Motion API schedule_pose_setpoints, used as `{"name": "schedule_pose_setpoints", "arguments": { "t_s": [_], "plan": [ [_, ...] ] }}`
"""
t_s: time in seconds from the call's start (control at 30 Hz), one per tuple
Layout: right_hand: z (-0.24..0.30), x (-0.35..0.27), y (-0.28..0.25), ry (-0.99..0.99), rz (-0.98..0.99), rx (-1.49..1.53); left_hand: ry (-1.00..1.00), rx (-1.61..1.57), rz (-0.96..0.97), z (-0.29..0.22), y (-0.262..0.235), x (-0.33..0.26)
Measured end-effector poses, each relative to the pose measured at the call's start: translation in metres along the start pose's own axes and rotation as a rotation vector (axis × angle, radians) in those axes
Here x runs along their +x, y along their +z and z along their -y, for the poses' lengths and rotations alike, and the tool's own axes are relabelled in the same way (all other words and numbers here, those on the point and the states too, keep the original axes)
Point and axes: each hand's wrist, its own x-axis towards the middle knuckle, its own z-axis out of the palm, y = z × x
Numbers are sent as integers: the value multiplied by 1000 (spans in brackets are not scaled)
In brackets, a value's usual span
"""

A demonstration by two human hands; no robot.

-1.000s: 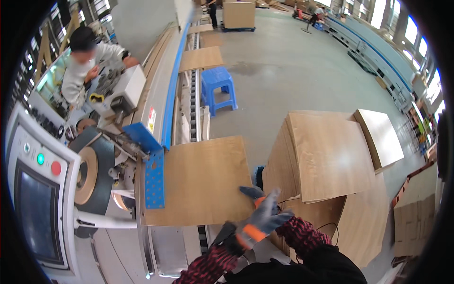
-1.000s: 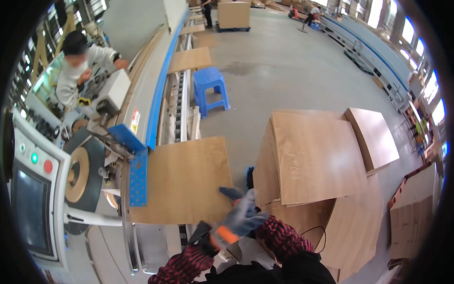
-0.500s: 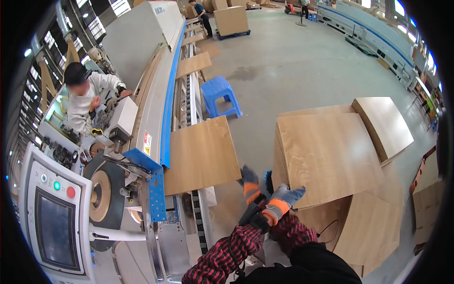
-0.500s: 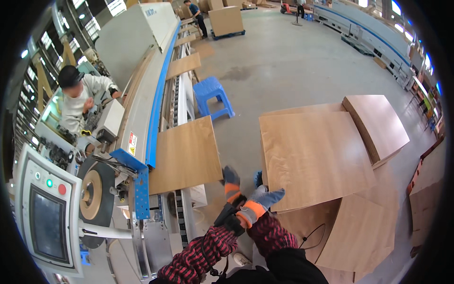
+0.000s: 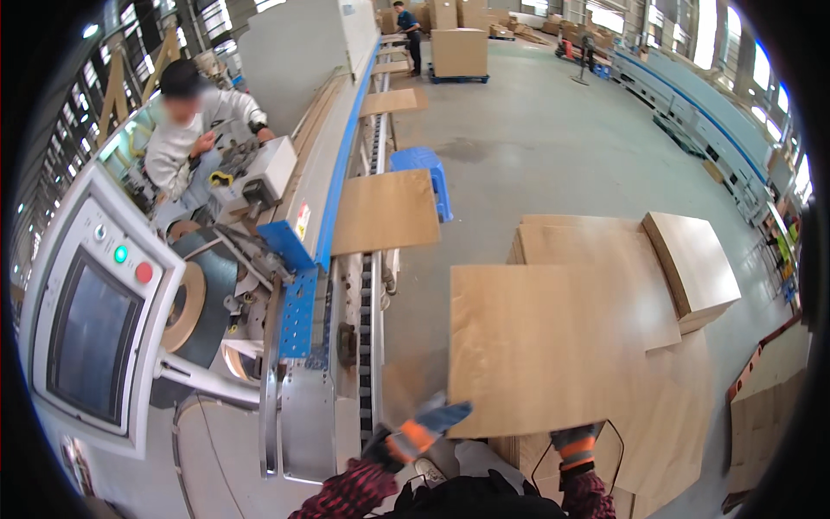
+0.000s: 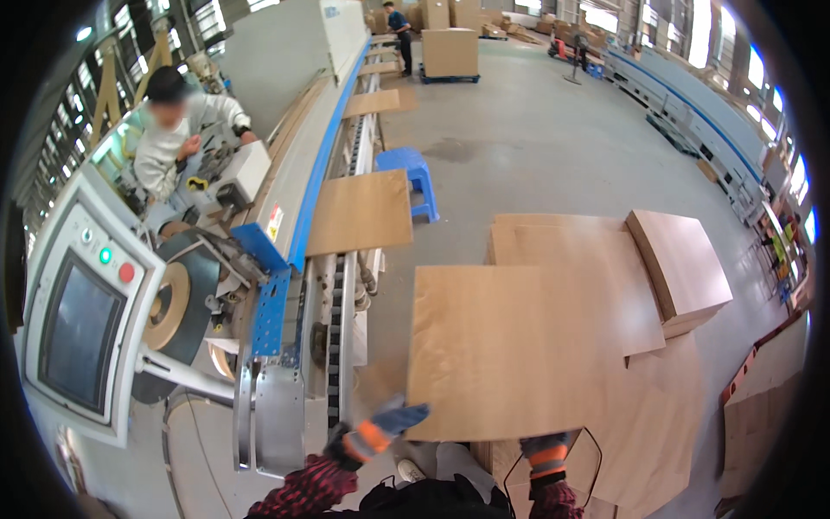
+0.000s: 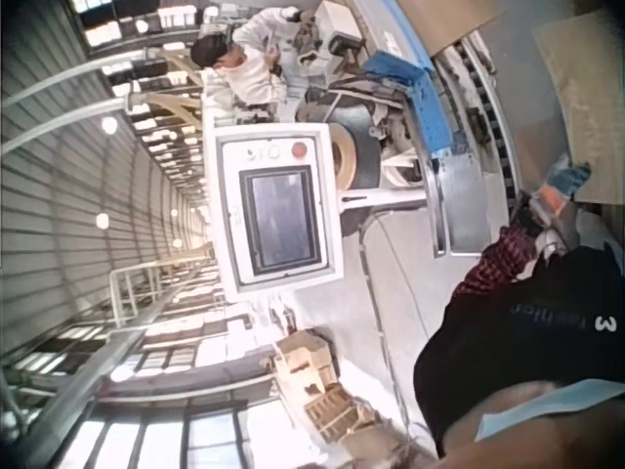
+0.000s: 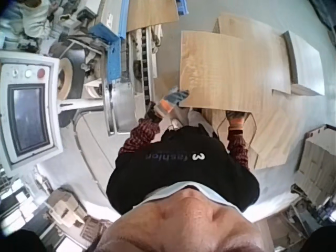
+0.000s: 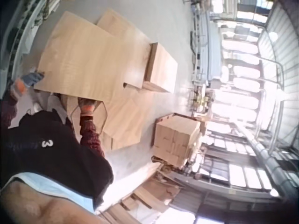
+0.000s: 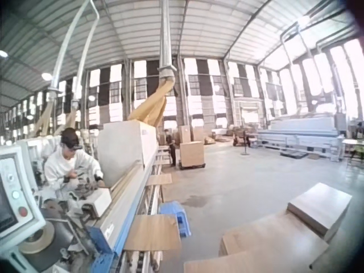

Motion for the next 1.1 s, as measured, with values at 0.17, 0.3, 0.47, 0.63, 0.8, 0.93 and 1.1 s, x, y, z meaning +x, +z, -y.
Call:
{"name": "schedule_pose_setpoints", "arguments": {
  "t_s": [0.17, 0.3, 0.47, 0.63, 0.8, 0.93, 1.1],
  "plan": [
    [52, -17, -49, 15, 412, -535, 33, 375, -166, -40, -20, -146],
    [42, -19, 15, 352, 472, -718, 83, 475, -423, -3, -58, -232],
    [-45, -41, 64, 414, 390, -849, -209, 962, -871, 6, -78, -278],
    [-155, -23, 43, 532, 183, -913, 462, 1094, -1518, 12, -84, -275],
    [-182, -12, 72, 570, 203, -672, 724, 620, -1248, -7, -66, -215],
    [-184, 24, 105, 551, 218, -663, 829, 394, -702, -47, -4, -141],
    [-191, 81, 92, 299, 421, -903, 695, 488, 5, -70, 81, -23]
  ]
}}
